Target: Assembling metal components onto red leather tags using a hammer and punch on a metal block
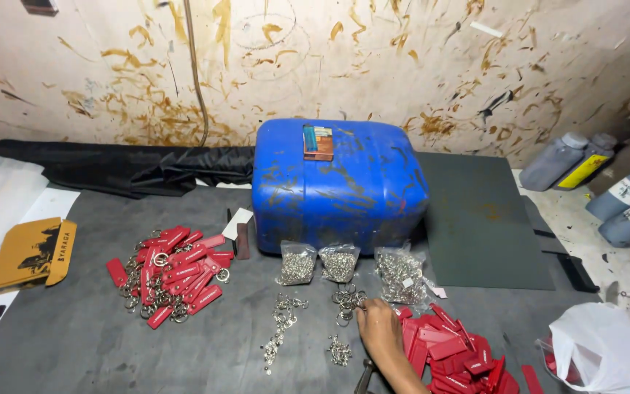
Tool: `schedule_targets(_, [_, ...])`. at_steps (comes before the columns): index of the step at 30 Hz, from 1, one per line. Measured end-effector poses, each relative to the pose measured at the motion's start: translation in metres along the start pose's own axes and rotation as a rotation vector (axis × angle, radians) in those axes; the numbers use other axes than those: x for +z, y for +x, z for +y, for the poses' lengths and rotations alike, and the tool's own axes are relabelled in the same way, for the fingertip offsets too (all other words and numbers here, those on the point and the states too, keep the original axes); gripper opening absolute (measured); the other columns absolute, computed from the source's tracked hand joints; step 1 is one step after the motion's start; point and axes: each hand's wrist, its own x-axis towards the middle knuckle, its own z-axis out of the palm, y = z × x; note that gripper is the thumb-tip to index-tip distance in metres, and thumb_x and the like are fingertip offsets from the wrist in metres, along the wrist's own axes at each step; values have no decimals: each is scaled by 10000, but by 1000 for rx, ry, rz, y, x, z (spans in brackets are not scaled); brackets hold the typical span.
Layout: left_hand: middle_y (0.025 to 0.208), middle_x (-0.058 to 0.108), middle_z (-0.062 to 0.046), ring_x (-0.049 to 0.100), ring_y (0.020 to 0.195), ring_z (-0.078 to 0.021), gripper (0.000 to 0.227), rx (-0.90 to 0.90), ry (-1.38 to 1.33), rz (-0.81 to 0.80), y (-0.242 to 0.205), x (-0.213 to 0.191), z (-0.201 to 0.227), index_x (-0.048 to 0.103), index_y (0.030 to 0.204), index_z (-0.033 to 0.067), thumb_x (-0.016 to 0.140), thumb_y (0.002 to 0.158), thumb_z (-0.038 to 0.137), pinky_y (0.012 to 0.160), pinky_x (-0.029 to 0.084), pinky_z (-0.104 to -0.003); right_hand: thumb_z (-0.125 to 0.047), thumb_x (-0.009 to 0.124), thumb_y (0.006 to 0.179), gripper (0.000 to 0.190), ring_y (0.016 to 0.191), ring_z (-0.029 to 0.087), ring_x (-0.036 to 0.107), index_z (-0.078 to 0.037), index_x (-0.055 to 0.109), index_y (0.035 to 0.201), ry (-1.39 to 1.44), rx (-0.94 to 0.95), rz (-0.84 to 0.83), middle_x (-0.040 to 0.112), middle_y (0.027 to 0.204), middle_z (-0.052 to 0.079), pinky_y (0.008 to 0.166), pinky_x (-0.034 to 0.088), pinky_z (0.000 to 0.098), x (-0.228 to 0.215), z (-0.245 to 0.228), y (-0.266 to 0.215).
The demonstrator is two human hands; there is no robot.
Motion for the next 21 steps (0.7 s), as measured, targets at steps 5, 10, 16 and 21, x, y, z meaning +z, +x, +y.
schedule_targets(5, [475,756,33,646,422,-72,244,-6,-16,-17,-3,3,9,841,931,93,663,833,227,479,522,-191,-101,669,869,106,800,277,670,-29,736,908,18,-74,113,706,906,107,757,571,397,-3,-1,-4])
schedule_targets(10, [477,751,29,620,420,-73,228,-29,-31,-18,-20,-2,15,849,909,91,670,836,213,473,503,-192,-117,724,845,96,590,108,615,-54,779,891,390,58,133,727,797,18,538,529,238,-38,-28,-35])
schedule_targets(16, [481,743,24,585,417,-74,212,-74,-24,-29,-56,-26,18,859,879,88,679,839,193,467,477,-194,53,729,876,248,638,213,658,157,787,1093,1313,459,-399,775,811,221,602,551,300,-18,-23,-117])
schedule_targets(21, [627,747,-76,599,521,-122,231,-150,-272,-194,-94,-43,41,799,1015,-25,634,920,106,519,478,-230,32,676,904,244,652,172,566,156,825,1052,1337,506,-425,725,771,155,614,466,270,-51,-51,-152])
